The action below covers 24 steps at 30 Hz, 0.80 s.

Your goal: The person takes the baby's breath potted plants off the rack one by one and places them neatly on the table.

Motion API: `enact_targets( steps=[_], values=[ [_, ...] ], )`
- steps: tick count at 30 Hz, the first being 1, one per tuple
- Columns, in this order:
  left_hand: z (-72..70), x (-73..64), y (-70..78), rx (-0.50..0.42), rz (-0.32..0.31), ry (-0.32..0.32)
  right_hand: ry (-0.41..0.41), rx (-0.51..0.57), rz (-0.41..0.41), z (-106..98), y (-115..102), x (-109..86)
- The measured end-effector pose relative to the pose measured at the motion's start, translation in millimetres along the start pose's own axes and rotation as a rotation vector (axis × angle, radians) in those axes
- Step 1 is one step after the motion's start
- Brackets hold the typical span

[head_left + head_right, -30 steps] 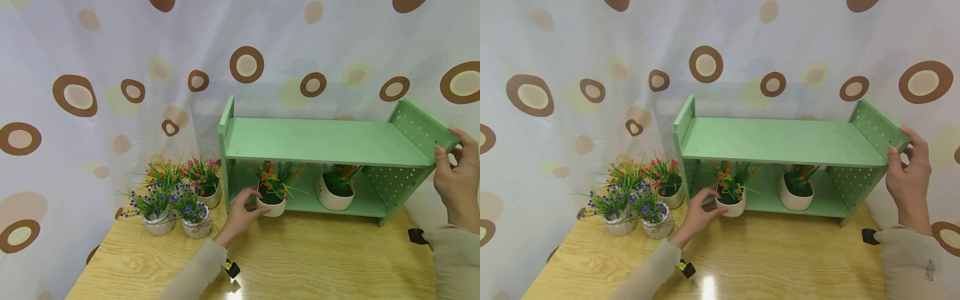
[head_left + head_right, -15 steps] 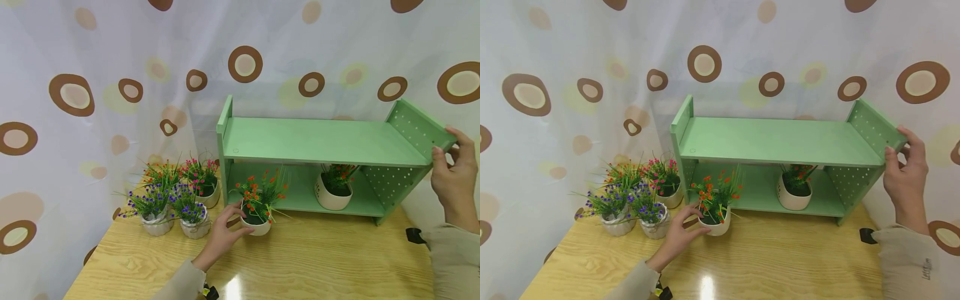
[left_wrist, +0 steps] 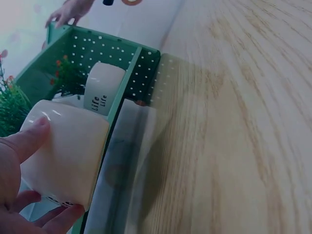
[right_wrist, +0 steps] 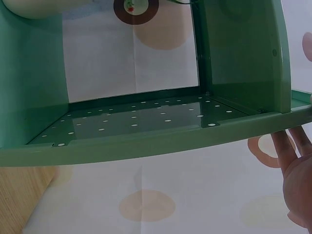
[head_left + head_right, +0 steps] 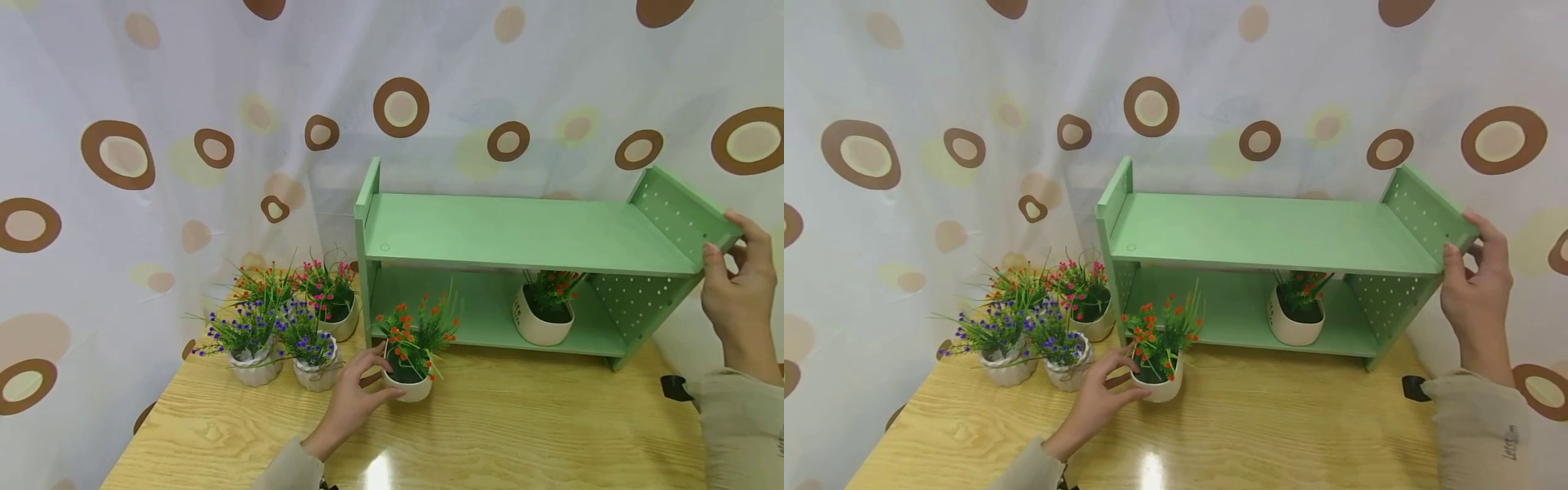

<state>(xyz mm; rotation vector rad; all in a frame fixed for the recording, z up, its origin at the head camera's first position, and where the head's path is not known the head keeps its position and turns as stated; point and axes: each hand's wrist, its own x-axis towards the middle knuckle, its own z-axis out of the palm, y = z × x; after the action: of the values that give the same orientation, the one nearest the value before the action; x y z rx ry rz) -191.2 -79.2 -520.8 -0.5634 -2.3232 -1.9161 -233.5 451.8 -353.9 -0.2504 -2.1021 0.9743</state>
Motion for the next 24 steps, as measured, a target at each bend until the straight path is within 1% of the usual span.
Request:
enact_targets(
  steps=[5,10,17,24],
  values=[
    [-2.6,-1.4,-5.4,-0.001,-0.020,0.009,0.006,0.019,-0.022,0,-1,-0.3],
    [-4.4,-2.2,-8.9,0.005,-0.021,-0.008,0.008,0.029,-0.045,-1,-3,0.8],
    [-6.1,-7.0,-14.2,0.027,-0.021,-0.023,-0.003,0.015,-0.016,-2,-4,-1.3],
    [-5.0,-6.4,-20.6,0.022,-0.045,-0.008,-0.003,0.015,-0.028,-2,-5,-2.4]
  ],
)
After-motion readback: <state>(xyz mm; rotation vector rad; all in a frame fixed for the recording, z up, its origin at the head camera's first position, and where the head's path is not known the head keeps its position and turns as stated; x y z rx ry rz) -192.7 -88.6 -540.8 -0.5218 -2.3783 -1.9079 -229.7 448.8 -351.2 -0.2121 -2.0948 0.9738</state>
